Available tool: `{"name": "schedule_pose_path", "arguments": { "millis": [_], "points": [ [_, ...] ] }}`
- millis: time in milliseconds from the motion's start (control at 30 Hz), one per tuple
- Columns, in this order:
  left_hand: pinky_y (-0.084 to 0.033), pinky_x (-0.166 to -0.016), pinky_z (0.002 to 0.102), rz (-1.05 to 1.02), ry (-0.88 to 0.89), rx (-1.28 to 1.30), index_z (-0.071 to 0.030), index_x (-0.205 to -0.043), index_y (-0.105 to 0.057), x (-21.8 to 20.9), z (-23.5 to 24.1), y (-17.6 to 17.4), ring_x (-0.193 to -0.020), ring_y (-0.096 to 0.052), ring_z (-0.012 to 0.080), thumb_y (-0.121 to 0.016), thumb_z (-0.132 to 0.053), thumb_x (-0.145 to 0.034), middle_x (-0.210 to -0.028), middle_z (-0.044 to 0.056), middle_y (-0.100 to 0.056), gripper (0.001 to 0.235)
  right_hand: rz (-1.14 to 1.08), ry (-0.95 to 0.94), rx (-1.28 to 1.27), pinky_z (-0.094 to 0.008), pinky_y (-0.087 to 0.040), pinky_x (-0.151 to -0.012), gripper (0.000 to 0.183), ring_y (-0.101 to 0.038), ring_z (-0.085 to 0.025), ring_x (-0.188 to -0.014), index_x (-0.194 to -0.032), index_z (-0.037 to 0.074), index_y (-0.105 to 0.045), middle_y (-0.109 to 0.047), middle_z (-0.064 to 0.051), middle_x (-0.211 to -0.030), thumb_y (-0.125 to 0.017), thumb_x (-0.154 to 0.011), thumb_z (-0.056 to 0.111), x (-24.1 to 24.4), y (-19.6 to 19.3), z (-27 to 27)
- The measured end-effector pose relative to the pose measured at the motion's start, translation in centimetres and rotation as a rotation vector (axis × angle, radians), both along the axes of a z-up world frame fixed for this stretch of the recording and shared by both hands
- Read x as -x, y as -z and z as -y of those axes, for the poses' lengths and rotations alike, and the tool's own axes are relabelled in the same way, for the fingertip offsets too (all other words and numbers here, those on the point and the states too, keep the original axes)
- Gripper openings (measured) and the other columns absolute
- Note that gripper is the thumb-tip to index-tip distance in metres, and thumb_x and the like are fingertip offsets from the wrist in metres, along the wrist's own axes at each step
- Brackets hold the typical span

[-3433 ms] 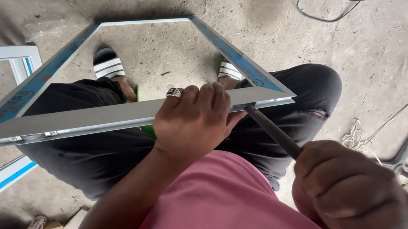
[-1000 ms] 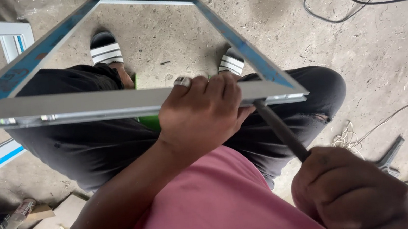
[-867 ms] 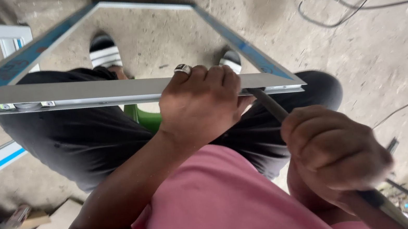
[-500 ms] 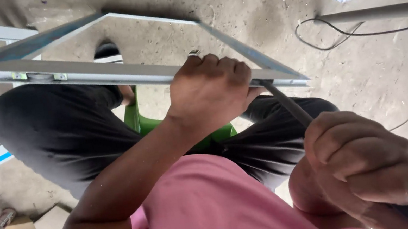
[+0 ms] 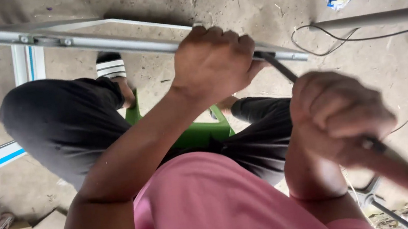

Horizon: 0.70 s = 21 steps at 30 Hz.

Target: The person is smoothing the edges of an aluminum frame with a file, drilling holes, and using a hand tool to assemble the frame.

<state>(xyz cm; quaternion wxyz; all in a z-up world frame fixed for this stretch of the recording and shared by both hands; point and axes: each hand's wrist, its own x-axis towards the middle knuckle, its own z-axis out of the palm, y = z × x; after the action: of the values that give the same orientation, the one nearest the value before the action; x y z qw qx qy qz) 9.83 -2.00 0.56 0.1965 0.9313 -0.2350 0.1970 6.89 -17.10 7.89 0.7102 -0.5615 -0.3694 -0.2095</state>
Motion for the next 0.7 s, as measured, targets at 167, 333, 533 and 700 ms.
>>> {"name": "schedule_pose_path", "arguments": {
  "millis": [167,333,533,700],
  "points": [
    [-0.033,-0.045,0.031,0.11,-0.011,-0.057,-0.022,-0.057,-0.058,-0.3,0.0,0.2,-0.04,-0.048,0.0127,-0.054,-0.075,-0.103,-0.046,-0.007,-0.047,0.07,-0.158,-0.048,0.074,-0.035,-0.018,-0.048,0.064,-0.017,-0.014,-0.046,-0.068,0.014,-0.027,-0.017,0.002,-0.057,-0.025,-0.097,0.071,-0.5,-2.2,1.9],
    [-0.043,-0.05,0.04,0.082,0.006,-0.038,-0.019,-0.065,-0.065,-1.2,0.4,0.6,-0.049,-0.062,0.0248,-0.051,-0.076,-0.1,-0.056,0.0,-0.062,0.069,-0.121,-0.055,-0.052,-0.035,-0.016,-0.049,0.071,-0.017,-0.013,-0.047,-0.065,0.013,-0.026,-0.017,0.003,-0.055,-0.021,-0.087,0.08,-1.4,-0.3,1.5],
    [-0.031,-0.044,0.028,0.071,0.008,-0.146,-0.024,-0.054,-0.056,0.1,-0.8,0.1,-0.037,-0.043,0.0086,-0.047,-0.082,-0.104,-0.042,-0.01,-0.042,0.077,-0.14,-0.122,0.036,-0.036,-0.016,-0.047,0.065,-0.013,-0.014,-0.047,-0.066,0.015,-0.025,-0.016,0.004,-0.058,-0.017,-0.095,0.072,-0.5,-1.5,1.9],
    [-0.037,-0.034,0.031,0.088,0.002,-0.154,-0.02,-0.066,-0.069,-0.5,0.0,0.3,-0.037,-0.054,0.0119,-0.035,-0.083,-0.104,-0.047,-0.008,-0.053,0.08,-0.168,-0.073,-0.045,-0.037,-0.015,-0.047,0.064,-0.015,-0.014,-0.046,-0.067,0.015,-0.025,-0.015,0.003,-0.058,-0.019,-0.092,0.074,-0.4,-1.2,2.2]
  ]
}}
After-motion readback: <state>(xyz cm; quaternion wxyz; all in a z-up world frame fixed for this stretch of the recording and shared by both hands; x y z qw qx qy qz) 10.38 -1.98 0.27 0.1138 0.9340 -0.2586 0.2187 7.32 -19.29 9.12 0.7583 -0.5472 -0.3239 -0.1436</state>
